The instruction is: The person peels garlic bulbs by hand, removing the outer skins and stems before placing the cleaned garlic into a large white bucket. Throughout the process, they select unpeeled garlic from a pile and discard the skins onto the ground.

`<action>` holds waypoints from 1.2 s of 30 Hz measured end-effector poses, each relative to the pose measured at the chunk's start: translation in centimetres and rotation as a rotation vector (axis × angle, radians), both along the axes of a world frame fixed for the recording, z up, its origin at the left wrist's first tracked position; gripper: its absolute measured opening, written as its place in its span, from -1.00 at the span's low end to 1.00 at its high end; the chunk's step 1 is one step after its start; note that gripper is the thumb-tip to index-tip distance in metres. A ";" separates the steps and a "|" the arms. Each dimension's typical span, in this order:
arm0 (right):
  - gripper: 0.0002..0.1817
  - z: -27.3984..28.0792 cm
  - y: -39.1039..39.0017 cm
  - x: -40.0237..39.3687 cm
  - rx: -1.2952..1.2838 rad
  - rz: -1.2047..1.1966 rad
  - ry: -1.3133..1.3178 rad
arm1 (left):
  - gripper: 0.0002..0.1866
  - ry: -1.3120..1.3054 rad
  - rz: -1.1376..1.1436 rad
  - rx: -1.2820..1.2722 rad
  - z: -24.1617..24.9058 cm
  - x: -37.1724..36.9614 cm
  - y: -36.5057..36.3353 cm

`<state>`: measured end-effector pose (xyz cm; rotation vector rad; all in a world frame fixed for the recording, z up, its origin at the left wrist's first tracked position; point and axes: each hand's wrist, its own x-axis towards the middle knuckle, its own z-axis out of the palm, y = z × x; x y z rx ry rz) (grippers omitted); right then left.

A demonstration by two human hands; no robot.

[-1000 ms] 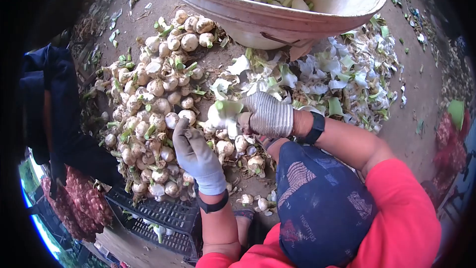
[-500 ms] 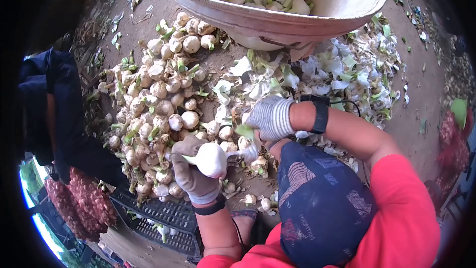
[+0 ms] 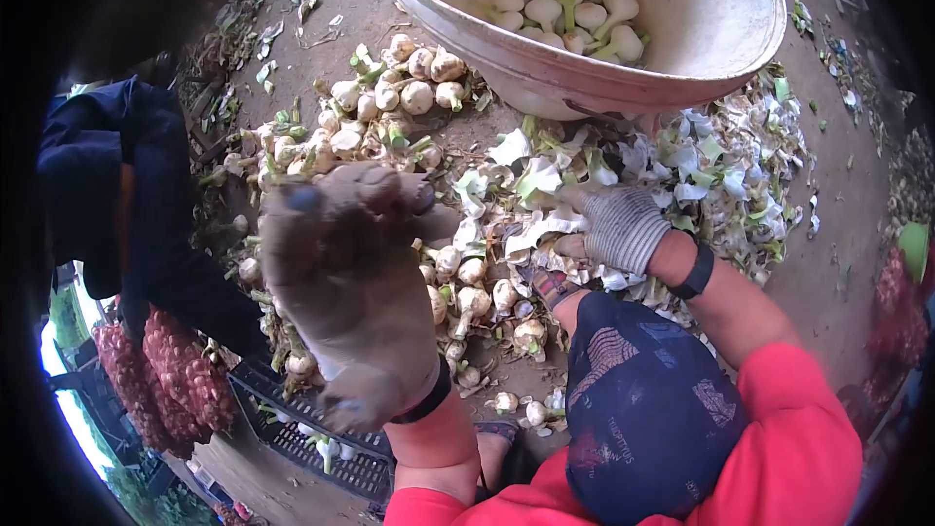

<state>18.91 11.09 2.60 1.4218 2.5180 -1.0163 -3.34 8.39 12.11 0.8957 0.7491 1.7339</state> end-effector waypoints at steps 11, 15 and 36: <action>-0.09 -1.1 1.9 -7.8 -0.375 0.208 0.079 | -0.65 1.254 -0.391 -0.243 -10.0 1.0 -3.7; -0.25 -8.2 6.0 -12.5 0.205 0.047 0.362 | -0.46 1.291 0.208 -0.382 -11.4 -1.2 -2.5; -0.75 -0.4 0.2 -8.9 -0.974 -0.492 0.880 | -0.32 0.555 0.213 -0.451 -10.7 0.9 -5.9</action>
